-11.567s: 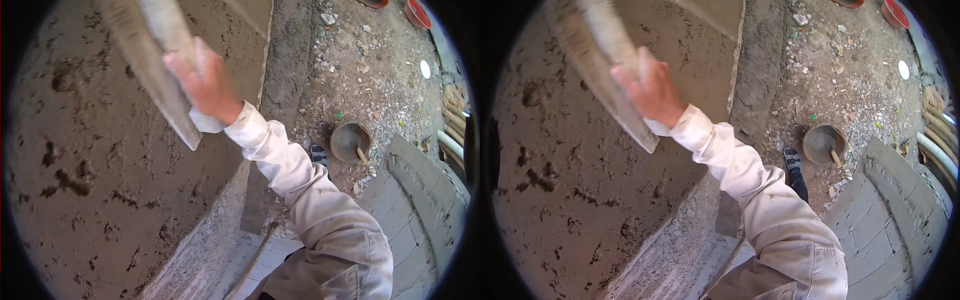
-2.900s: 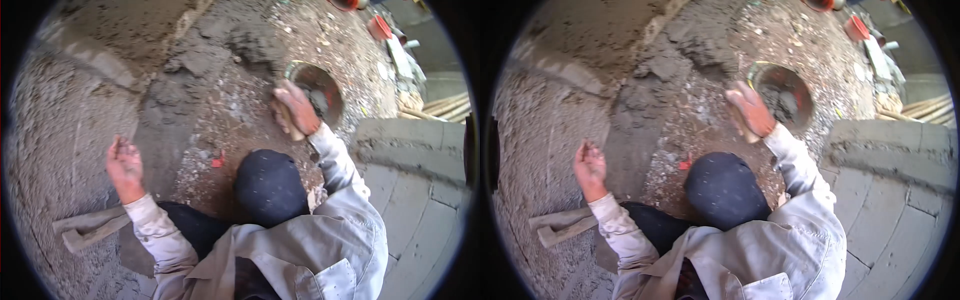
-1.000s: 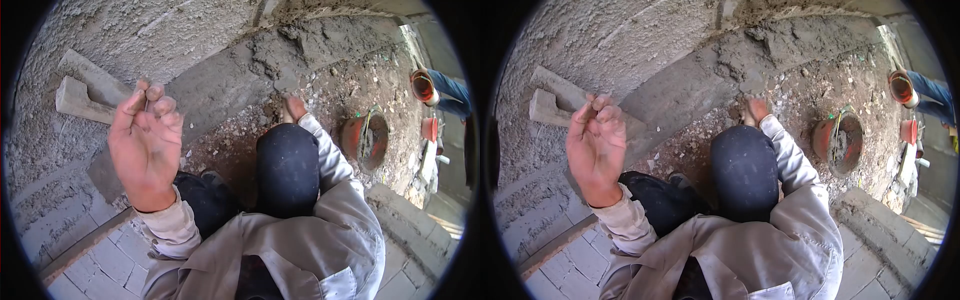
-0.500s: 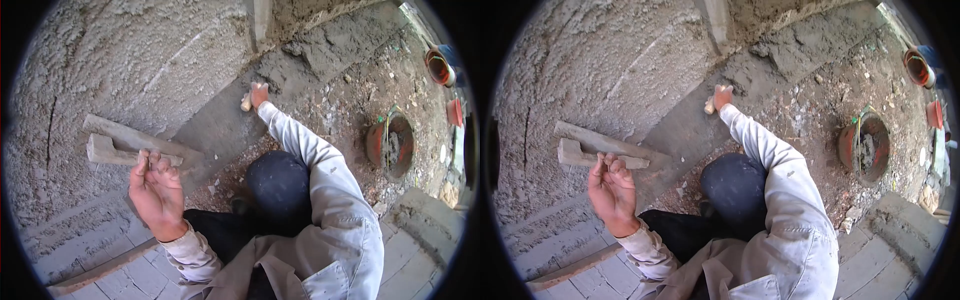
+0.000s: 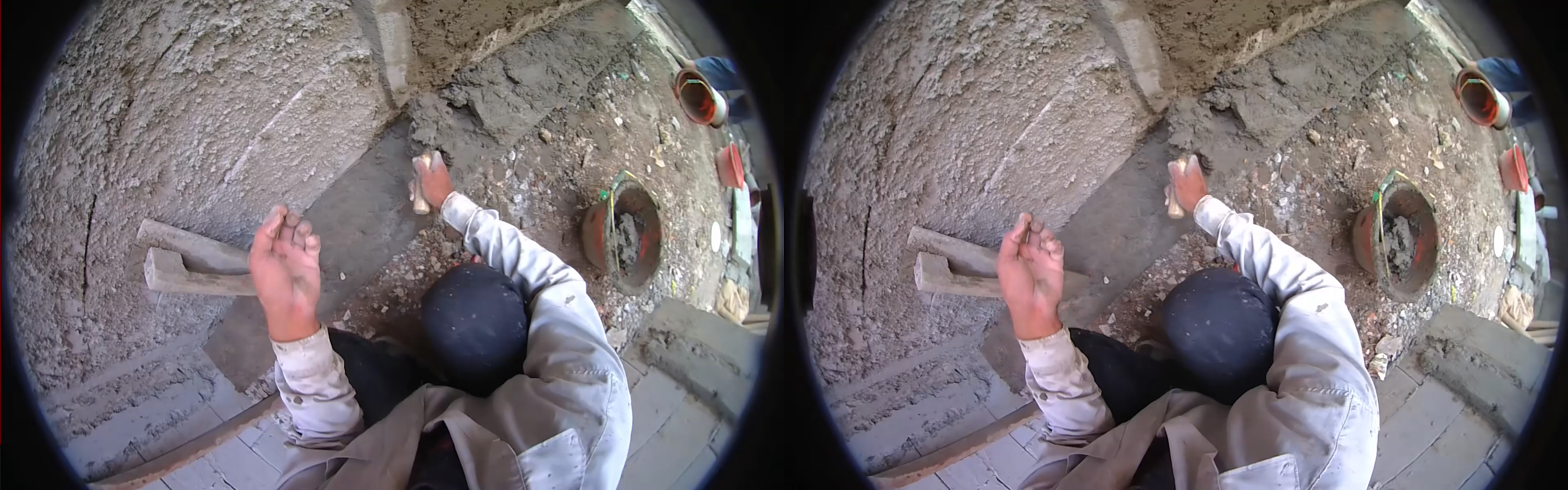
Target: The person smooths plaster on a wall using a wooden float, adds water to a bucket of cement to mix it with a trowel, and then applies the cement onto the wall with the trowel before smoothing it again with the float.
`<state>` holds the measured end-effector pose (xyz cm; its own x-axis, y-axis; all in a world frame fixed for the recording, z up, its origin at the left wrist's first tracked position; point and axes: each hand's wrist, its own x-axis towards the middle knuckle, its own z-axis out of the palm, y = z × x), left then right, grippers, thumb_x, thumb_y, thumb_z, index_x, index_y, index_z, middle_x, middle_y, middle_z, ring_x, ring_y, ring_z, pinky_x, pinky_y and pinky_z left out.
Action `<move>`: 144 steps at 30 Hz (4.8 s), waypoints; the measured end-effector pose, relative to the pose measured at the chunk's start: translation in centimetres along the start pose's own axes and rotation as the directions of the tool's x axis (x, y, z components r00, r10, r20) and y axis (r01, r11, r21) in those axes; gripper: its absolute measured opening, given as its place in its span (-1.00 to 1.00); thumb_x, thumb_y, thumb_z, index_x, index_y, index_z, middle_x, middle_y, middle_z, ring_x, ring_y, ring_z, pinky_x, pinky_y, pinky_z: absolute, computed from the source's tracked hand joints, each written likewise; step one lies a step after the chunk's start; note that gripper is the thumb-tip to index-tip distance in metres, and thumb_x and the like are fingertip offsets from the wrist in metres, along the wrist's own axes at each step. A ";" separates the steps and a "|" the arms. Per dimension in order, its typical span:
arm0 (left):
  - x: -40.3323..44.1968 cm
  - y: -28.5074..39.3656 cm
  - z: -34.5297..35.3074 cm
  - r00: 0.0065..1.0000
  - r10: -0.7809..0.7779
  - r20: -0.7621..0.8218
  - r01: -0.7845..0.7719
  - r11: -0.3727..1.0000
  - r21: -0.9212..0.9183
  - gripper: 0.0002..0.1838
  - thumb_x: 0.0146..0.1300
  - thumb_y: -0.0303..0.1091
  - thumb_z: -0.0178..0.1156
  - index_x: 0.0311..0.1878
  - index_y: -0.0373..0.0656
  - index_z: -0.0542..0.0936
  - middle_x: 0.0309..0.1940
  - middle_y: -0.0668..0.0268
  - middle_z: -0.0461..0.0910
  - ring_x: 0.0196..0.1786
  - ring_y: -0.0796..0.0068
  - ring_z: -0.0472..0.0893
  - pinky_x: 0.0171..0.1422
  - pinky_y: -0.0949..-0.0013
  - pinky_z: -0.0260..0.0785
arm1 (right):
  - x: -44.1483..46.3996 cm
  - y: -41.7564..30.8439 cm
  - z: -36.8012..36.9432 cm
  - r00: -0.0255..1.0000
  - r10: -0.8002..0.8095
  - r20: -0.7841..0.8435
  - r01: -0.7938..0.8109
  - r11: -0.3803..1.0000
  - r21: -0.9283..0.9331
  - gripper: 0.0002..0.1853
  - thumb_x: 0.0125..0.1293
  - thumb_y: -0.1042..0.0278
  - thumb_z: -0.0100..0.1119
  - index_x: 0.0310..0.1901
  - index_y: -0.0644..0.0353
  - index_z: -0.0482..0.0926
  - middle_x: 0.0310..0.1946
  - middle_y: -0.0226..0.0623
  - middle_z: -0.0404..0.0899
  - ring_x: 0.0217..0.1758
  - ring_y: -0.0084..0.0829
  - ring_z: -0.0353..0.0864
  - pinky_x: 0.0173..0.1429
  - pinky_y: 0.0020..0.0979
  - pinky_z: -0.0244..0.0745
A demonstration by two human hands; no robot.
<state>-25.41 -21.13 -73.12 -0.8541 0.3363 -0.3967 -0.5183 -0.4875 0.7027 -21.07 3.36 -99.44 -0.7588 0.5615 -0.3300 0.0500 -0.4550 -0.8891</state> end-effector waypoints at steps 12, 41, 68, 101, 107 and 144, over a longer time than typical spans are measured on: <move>1.6 -3.4 3.4 0.970 -0.150 0.190 0.171 0.981 -0.097 -0.81 0.38 -0.37 0.13 -0.06 -0.26 0.57 -0.24 0.25 0.58 -0.21 0.39 0.53 -0.13 0.36 0.41 | -21.4 -23.7 -11.3 0.991 -0.082 0.109 0.087 0.995 -0.046 -0.79 0.55 0.26 -0.03 -0.01 0.15 0.22 -0.37 -0.32 0.36 -0.63 -0.51 0.42 -0.65 -0.47 0.38; -4.5 1.3 0.8 0.978 -0.099 0.183 0.137 0.968 -0.211 -0.82 0.43 -0.39 0.04 0.00 -0.25 0.49 -0.21 0.27 0.48 -0.24 0.45 0.48 -0.15 0.39 0.44 | -7.9 -0.6 -20.6 0.956 0.292 -0.026 -0.253 0.776 -0.577 -0.71 0.42 0.19 0.03 0.01 0.19 0.33 -0.40 -0.10 0.50 -0.61 -0.20 0.54 -0.55 -0.15 0.49; 0.4 -0.8 0.0 1.000 -0.004 -0.029 0.006 0.998 0.070 -0.87 0.36 -0.34 0.13 -0.10 -0.14 0.57 -0.25 0.38 0.53 -0.23 0.47 0.50 -0.16 0.40 0.38 | -4.6 -4.9 -3.8 0.966 0.029 0.256 -0.155 0.859 0.487 -0.77 0.49 0.30 0.06 0.01 0.02 0.21 -0.28 -0.25 0.34 -0.41 -0.35 0.50 -0.39 -0.26 0.51; -5.0 -39.7 17.3 0.811 -0.400 0.427 0.009 0.738 0.674 -0.47 0.02 -0.70 0.29 0.13 -0.37 0.45 -0.16 0.20 0.65 -0.16 0.45 0.66 -0.09 0.41 0.55 | -25.6 -17.6 -38.2 0.968 0.218 0.126 0.156 -0.127 -0.980 -0.70 0.36 0.12 0.09 -0.11 0.20 0.60 -0.33 -0.15 0.65 -0.22 -0.17 0.69 -0.20 -0.10 0.60; -2.5 -30.6 10.6 0.947 -0.212 0.243 -0.006 0.742 0.670 -0.47 0.06 -0.76 0.20 0.18 -0.35 0.48 -0.08 0.21 0.66 -0.15 0.50 0.64 -0.04 0.45 0.50 | -17.5 -20.4 -28.7 0.959 0.277 -0.053 0.040 -0.319 -0.947 -0.64 0.30 0.07 0.14 -0.09 0.20 0.66 0.01 -0.05 0.68 0.08 -0.07 0.69 0.07 -0.15 0.64; -8.5 -17.9 5.0 0.976 -0.169 -0.138 0.217 0.682 0.699 -0.33 0.28 -0.49 0.31 0.43 -0.34 0.31 0.12 0.19 0.52 0.03 0.52 0.56 0.15 0.43 0.44 | -11.1 -10.3 -15.9 0.594 0.782 -0.192 0.091 -0.302 -0.949 -0.42 0.21 -0.01 0.22 0.23 0.09 0.58 0.22 -0.13 0.57 0.30 -0.05 0.55 0.39 -0.14 0.43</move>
<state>-8.61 -11.23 -79.37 -0.7519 0.2992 -0.5875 -0.5087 0.3036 0.8056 -2.88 12.84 -91.64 -0.2867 0.1103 -0.9516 0.5316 0.8447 -0.0622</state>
